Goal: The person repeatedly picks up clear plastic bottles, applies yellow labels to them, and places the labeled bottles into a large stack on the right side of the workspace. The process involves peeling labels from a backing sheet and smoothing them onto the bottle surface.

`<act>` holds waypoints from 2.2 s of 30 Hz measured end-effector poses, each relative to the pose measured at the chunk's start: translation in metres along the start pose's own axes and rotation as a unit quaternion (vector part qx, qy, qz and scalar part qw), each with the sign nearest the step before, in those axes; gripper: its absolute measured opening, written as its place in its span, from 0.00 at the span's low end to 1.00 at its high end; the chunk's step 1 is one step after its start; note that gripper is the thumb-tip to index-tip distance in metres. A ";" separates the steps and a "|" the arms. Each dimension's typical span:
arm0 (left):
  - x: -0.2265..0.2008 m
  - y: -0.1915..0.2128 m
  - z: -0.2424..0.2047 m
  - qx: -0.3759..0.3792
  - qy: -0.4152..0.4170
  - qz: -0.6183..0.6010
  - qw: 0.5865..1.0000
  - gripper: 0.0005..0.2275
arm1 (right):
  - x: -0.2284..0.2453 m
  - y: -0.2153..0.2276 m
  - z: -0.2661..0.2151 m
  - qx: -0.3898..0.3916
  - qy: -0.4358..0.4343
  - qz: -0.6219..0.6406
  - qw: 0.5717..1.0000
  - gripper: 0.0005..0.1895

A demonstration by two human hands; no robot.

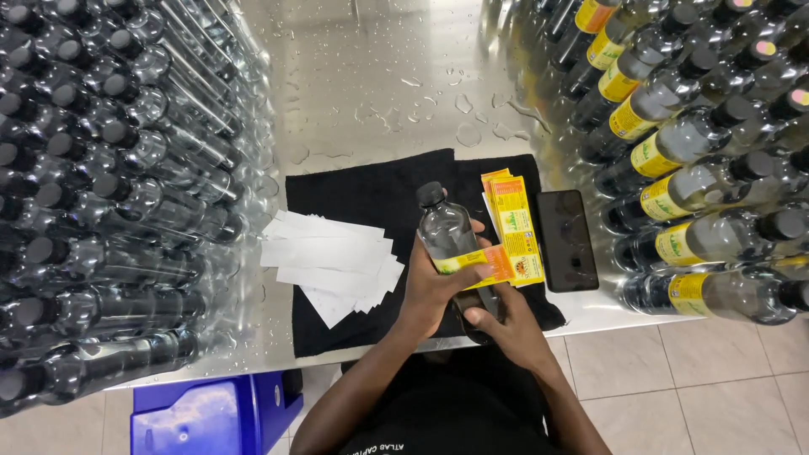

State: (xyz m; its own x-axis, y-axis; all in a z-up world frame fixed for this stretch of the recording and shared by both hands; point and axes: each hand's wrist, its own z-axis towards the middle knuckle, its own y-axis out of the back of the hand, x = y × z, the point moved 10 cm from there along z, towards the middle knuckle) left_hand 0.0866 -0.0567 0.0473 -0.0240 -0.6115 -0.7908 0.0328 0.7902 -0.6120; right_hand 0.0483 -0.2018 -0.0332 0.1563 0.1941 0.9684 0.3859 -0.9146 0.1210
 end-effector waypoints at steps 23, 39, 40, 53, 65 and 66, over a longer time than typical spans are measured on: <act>0.017 0.003 -0.008 -0.066 0.059 0.059 0.994 0.37 | 0.063 0.001 -0.013 -0.147 0.012 -0.098 0.984 0.39; -0.018 -0.017 -0.003 -0.041 0.004 0.089 0.995 0.34 | 0.068 -0.002 -0.028 -0.247 0.156 -0.264 0.919 0.42; -0.013 -0.014 -0.004 -0.053 0.012 0.084 0.995 0.38 | 0.071 0.000 -0.029 -0.251 0.158 -0.270 0.916 0.42; 0.009 -0.002 -0.001 -0.105 0.118 0.042 0.987 0.22 | 0.057 -0.004 -0.039 -0.290 0.183 -0.357 0.869 0.46; 0.016 -0.006 -0.008 -0.145 0.067 0.025 0.987 0.42 | 0.045 0.005 -0.042 -0.322 0.197 -0.414 0.829 0.49; 0.017 -0.005 -0.007 -0.147 0.069 0.025 0.986 0.42 | 0.048 0.003 -0.042 -0.320 0.195 -0.413 0.830 0.49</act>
State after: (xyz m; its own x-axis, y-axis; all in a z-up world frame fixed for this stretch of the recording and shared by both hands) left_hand 0.0787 -0.0703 0.0367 -0.1659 -0.5762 -0.8003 -0.2538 0.8092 -0.5299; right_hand 0.0184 -0.2101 0.0233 -0.2757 0.8333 0.4791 -0.3660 -0.5519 0.7493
